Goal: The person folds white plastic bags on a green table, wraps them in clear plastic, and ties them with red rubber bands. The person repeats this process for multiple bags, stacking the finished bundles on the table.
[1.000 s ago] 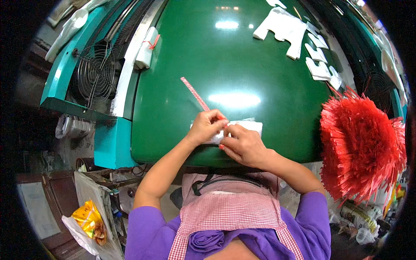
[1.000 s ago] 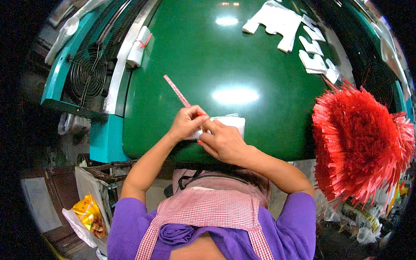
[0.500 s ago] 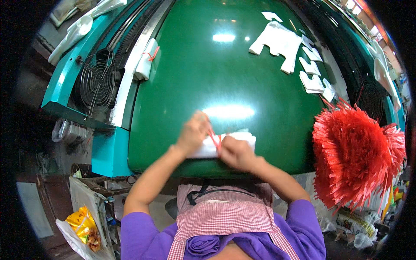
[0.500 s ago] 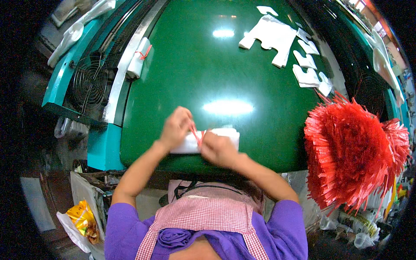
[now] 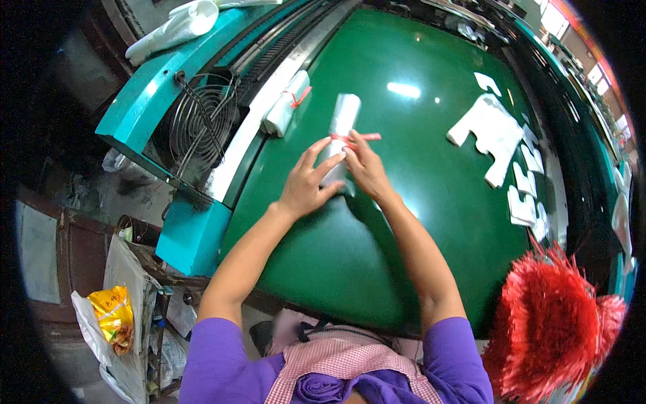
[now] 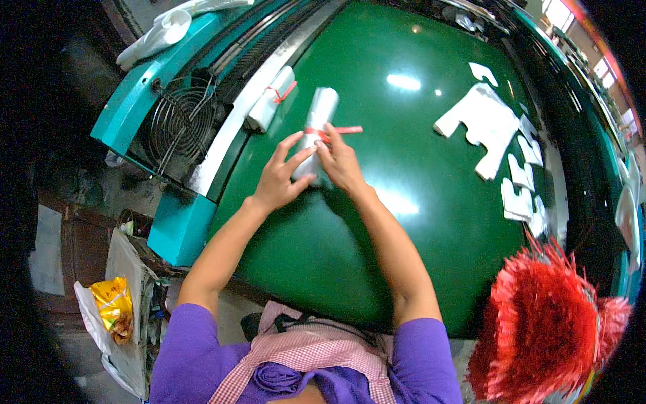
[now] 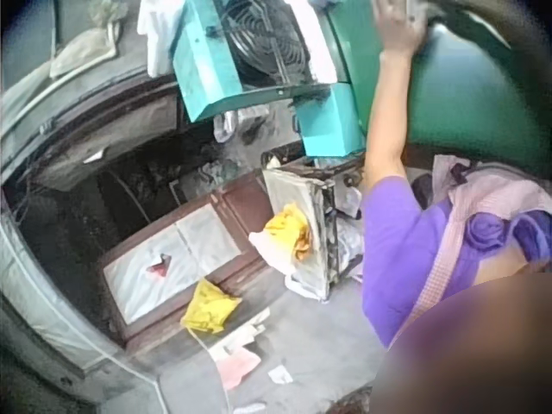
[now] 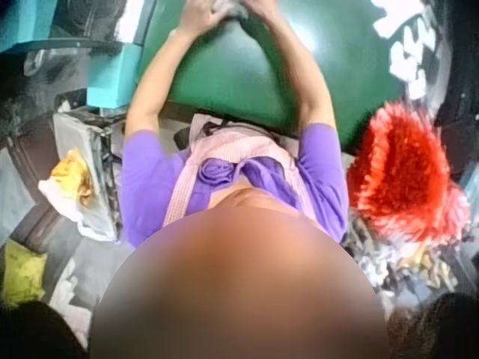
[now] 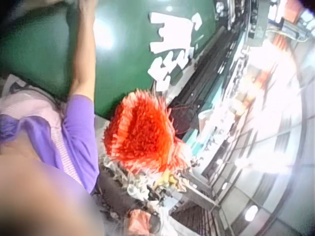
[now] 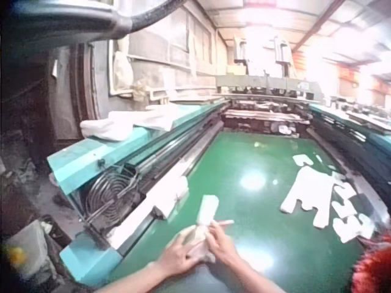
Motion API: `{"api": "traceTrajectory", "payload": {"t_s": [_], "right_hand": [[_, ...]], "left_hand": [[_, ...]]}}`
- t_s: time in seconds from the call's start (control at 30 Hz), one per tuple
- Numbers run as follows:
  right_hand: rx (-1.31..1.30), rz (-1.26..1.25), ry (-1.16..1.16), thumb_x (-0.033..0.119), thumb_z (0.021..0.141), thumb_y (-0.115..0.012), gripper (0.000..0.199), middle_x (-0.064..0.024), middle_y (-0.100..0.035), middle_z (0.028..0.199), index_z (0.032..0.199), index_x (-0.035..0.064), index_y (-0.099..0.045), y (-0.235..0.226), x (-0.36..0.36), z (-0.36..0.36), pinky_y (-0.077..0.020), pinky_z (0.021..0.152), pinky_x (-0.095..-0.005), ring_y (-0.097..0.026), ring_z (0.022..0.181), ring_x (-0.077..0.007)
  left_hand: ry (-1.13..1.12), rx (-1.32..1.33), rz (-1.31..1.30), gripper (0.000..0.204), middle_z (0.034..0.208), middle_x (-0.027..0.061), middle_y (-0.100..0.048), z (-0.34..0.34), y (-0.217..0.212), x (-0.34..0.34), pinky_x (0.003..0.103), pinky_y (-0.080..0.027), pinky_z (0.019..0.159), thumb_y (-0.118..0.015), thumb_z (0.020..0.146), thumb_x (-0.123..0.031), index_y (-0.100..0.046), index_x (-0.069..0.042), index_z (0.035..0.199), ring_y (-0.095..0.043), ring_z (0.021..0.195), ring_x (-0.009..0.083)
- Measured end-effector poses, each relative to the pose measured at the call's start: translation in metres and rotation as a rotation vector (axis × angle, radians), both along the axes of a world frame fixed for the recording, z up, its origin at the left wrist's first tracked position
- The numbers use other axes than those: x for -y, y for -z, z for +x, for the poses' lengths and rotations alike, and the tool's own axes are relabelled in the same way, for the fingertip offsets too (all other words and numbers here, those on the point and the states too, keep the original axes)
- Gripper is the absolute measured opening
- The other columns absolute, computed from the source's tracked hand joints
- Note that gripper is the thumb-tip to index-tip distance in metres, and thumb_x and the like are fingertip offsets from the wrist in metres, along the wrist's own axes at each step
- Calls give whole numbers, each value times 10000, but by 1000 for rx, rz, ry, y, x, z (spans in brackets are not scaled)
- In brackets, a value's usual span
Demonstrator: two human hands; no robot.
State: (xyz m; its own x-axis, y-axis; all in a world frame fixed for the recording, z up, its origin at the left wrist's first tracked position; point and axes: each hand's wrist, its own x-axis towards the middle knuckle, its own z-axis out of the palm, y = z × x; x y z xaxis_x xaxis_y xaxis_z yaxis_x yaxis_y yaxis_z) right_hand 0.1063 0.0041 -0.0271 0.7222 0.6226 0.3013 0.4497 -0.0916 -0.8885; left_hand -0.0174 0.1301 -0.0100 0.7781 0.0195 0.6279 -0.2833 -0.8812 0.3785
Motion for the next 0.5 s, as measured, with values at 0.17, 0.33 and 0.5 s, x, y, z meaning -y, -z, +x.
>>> {"api": "traceTrajectory", "payload": {"t_s": [0.17, 0.33, 0.5], "right_hand": [[695, -391, 77, 162, 842, -563, 463, -199, -441, 1330, 1284, 70, -458, 37, -1, 62, -268, 1042, -461, -338, 1308, -309], [1042, -566, 925, 150, 785, -606, 482, -175, -452, 1252, 1229, 24, -466, 41, 134, 170, -330, 947, -464, -396, 1216, -320], [602, -1099, 997, 252, 821, -565, 275, -125, -578, 1009, 967, 24, -611, 32, 204, 228, -408, 851, -424, -535, 985, -282]], "left_hand": [[-385, -132, 468, 232, 1320, 117, -466, 70, 55, -102, 505, -318, 1014, -502, 864, -138, -608, -71, 1060, -372, 1275, 356], [-494, -164, 403, 306, 1390, 83, -424, 74, 85, -104, 568, -214, 1063, -523, 835, -99, -594, -78, 1132, -294, 1348, 290], [-449, -184, 360, 320, 1413, 73, -403, 83, 78, -92, 574, -176, 1078, -545, 830, -87, -588, -72, 1147, -259, 1367, 293]]}}
